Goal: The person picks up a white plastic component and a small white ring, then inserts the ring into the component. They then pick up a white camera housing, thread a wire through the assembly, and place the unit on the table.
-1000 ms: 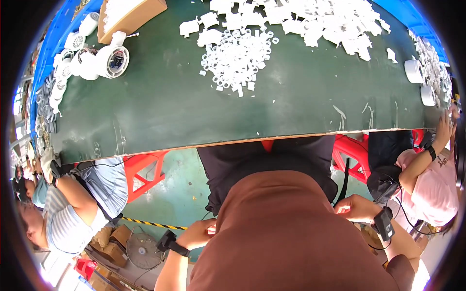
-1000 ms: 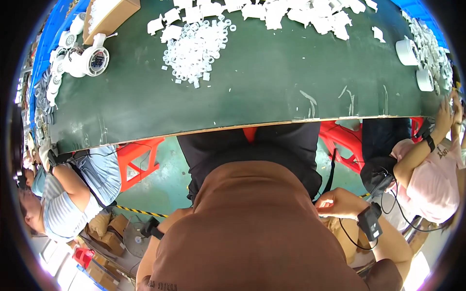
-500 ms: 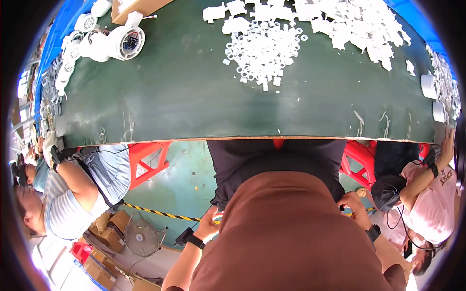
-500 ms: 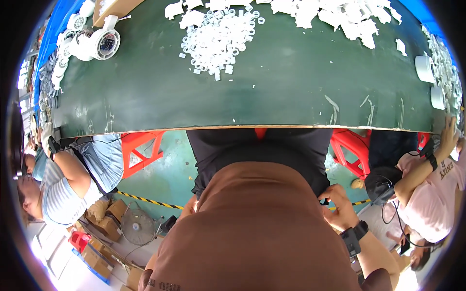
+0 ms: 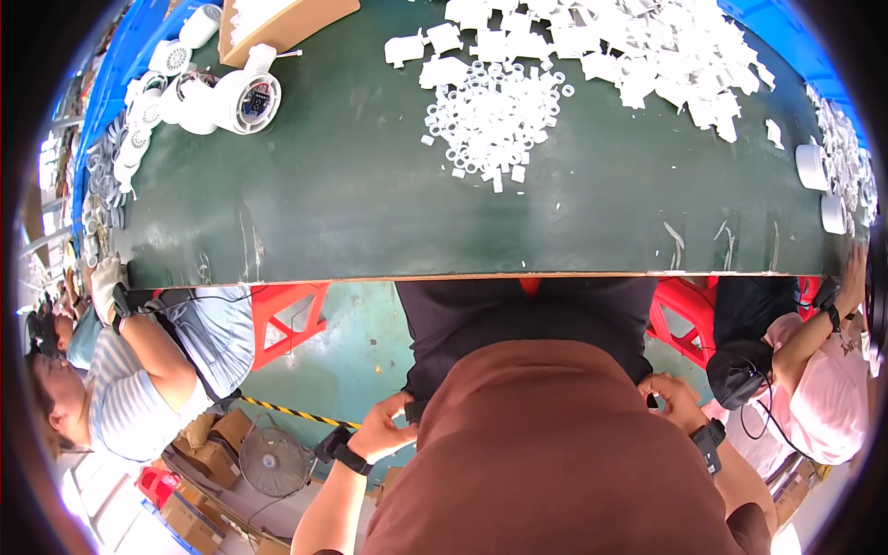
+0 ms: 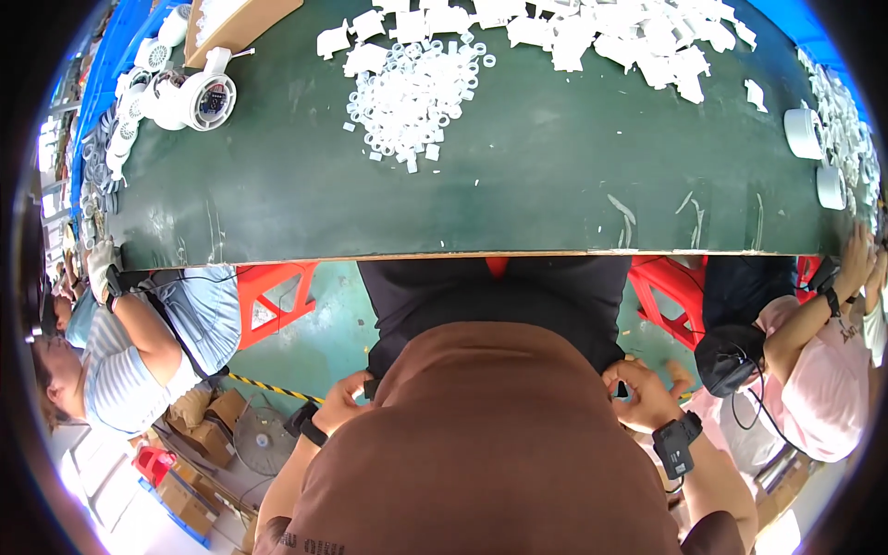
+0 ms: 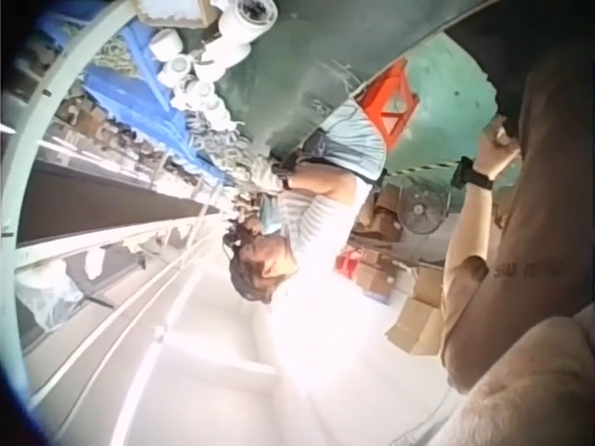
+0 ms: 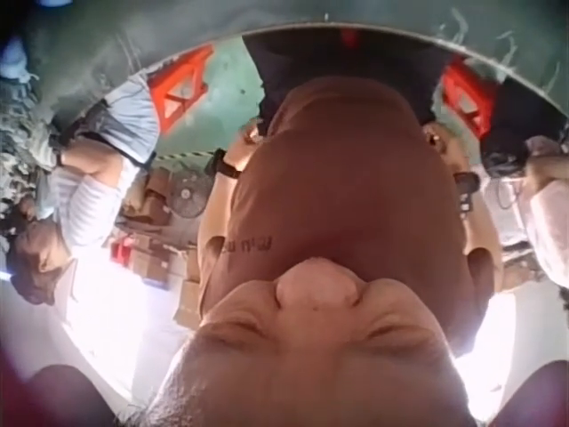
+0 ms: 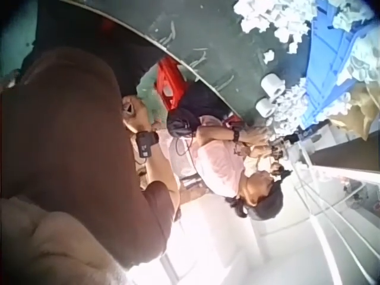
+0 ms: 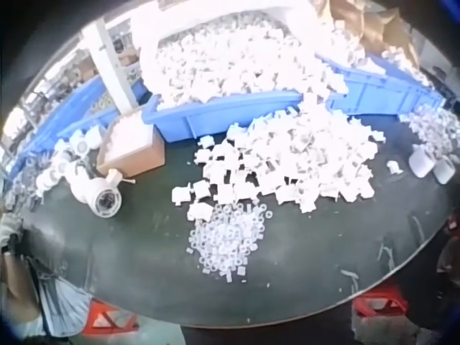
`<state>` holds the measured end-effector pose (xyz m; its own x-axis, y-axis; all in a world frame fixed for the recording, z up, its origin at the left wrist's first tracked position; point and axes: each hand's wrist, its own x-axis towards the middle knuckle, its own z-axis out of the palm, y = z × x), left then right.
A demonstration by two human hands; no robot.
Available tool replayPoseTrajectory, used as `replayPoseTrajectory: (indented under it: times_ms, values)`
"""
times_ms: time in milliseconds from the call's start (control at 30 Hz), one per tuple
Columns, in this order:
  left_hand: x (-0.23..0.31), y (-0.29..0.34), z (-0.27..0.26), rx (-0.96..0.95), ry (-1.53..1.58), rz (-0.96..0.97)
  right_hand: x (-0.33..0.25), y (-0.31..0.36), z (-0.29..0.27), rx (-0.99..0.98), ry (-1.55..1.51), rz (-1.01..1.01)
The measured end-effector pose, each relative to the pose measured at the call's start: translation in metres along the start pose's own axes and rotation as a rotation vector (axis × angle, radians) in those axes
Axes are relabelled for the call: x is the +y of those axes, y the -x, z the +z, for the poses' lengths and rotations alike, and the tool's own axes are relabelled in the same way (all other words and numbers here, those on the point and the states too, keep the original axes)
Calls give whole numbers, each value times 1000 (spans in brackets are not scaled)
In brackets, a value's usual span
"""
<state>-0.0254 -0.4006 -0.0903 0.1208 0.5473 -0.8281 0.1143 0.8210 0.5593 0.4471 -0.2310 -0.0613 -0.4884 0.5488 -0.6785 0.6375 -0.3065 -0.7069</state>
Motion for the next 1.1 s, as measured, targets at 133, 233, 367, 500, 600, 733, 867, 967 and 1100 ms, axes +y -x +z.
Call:
replayPoseTrajectory:
  times_ms: [133,233,367,500,600,733,867,967,1100]
  values:
    - [46,-23,10,301,-209,394,-4,-6,14,147,-202,94]
    - [65,-38,9,303,-436,495,-7,-14,12,229,110,-41]
    - [79,-50,21,352,-442,521,-16,-26,11,375,346,-317]
    - [80,-60,27,389,-489,678,-13,-32,16,498,313,-332]
    - [79,-72,33,423,-573,790,-16,-43,19,521,348,-330]
    - [83,-86,42,467,-641,809,-22,-56,20,582,330,-221]
    - [79,-95,48,605,-574,600,-21,-72,30,572,368,-321]
    - [76,-98,46,624,-534,517,-21,-76,24,575,459,-264]
    - [86,-98,38,437,-745,727,-11,-69,8,525,564,-222]
